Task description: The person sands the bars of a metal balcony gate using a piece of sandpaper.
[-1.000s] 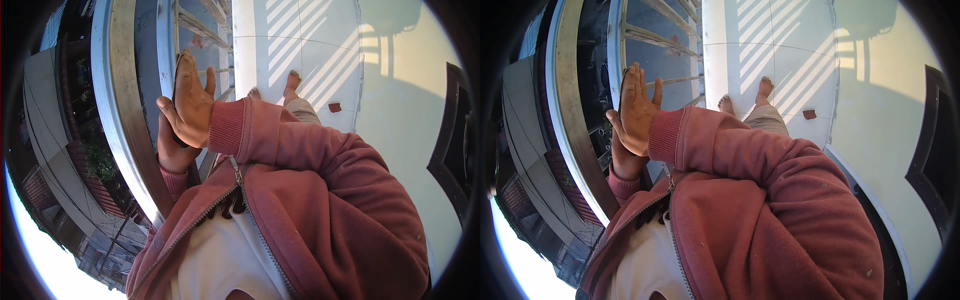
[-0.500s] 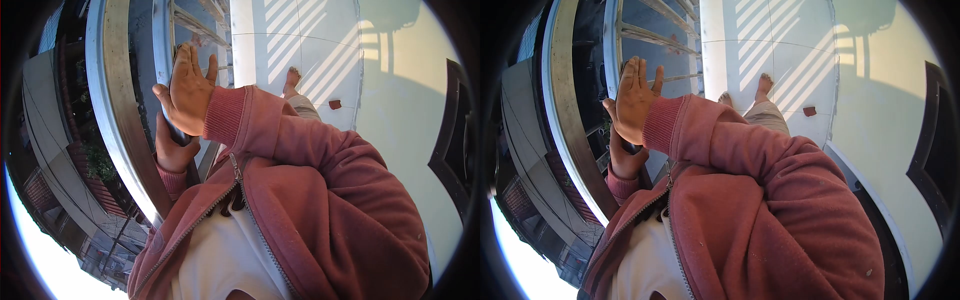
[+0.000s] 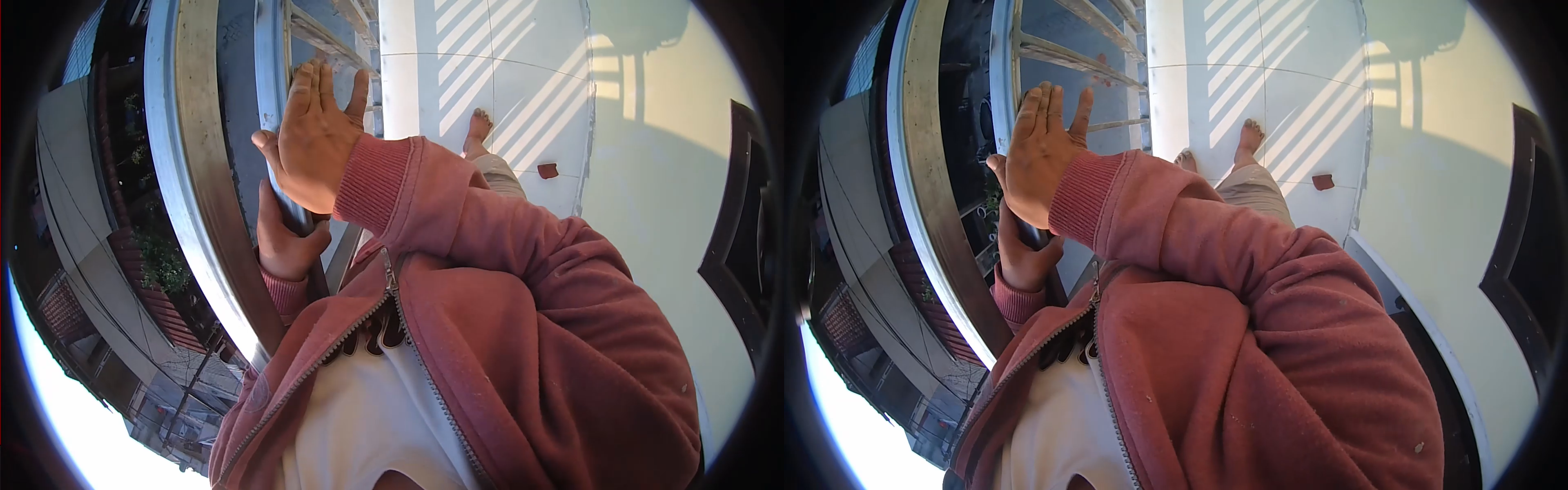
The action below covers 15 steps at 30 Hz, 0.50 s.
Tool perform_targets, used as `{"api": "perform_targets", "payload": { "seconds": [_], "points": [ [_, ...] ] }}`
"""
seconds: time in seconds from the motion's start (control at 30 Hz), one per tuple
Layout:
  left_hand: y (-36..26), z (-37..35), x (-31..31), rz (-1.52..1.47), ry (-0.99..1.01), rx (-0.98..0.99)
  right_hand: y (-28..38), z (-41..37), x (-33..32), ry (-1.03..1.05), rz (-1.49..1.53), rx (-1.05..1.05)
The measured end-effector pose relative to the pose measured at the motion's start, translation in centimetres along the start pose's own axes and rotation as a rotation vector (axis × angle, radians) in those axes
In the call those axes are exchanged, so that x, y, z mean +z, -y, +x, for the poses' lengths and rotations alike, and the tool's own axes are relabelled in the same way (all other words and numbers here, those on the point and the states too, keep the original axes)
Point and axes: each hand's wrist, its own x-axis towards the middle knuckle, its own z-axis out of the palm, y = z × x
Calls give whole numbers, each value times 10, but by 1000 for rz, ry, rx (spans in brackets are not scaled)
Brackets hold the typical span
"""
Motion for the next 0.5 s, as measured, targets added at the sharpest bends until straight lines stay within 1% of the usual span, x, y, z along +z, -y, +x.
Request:
{"api": "perform_targets", "payload": {
  "seconds": [0.03, 0.1, 0.2, 0.27, 0.3, 0.33, 0.37, 0.47, 0.5],
  "points": [
    [12, 7, 4, -522, -135, -186, 9, -15, 5, -49, 47, 18],
    [14, 14, 6, -1057, -264, -363, 20, -32, 3, -142, 129, 48],
    [-8, -7, -2, -2, 17, -13, -4, 8, 3, -73, 152, 74],
    [-11, 3, 4, 71, -58, 140, -4, 12, 4, -86, 108, 50],
    [4, 8, 7, -486, -176, -126, -5, 15, 3, -104, 94, 44],
    [6, 12, 7, -767, -208, -257, -8, 20, 1, -125, 74, 35],
    [8, 16, 8, -1050, -283, -385, -12, 23, 0, -143, 54, 26],
    [-10, -7, -2, -36, 28, -33, -5, 10, 6, -151, 42, 25],
    [-17, -3, 2, 19, -21, 39, -1, 7, 12, -206, 34, 33]
  ]
}}
